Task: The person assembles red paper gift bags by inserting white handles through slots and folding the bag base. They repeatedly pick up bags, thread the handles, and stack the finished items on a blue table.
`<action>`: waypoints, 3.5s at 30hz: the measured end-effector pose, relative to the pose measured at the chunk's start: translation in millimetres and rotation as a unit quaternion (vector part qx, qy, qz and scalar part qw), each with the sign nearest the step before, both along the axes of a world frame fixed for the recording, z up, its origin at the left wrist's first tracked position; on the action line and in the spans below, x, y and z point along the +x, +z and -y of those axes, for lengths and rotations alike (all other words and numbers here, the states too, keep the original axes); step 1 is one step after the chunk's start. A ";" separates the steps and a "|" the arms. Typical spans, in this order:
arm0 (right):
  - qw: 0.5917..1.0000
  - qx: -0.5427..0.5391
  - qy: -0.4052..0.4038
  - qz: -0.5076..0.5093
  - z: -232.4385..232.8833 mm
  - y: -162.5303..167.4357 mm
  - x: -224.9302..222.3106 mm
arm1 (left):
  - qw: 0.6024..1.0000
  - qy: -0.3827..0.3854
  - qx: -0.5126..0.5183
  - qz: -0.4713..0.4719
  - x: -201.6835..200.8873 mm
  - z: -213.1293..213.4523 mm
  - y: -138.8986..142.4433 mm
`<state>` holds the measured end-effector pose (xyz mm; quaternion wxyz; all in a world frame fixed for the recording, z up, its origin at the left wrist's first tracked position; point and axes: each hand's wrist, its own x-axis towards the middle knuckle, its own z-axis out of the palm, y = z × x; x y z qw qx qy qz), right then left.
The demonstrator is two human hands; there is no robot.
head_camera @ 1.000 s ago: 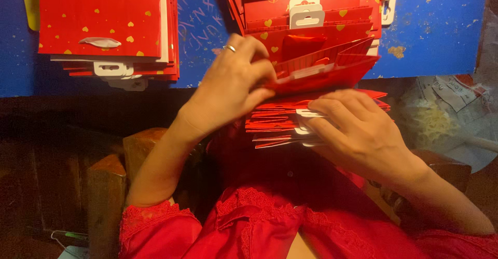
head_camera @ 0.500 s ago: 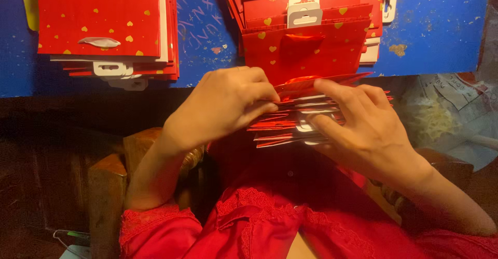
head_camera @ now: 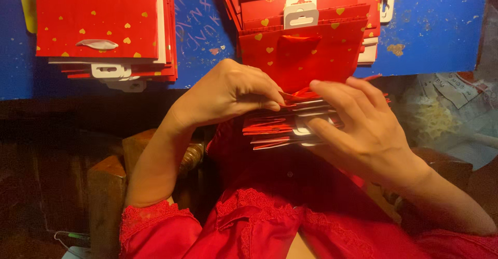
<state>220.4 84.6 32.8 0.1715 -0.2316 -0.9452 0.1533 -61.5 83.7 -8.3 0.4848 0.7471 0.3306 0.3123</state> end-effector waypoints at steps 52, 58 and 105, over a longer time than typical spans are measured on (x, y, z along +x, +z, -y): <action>0.999 -0.016 0.040 0.023 3.3 -7.9 4.7 | 0.953 0.188 0.096 -0.216 -12.0 0.6 -9.2; 0.999 -0.008 0.025 0.029 3.5 -8.1 3.5 | 0.976 0.116 0.074 -0.167 -13.2 3.4 16.1; 0.975 0.197 0.009 -0.104 -30.2 75.9 -88.4 | 0.701 0.345 0.429 -0.453 -75.0 126.5 157.2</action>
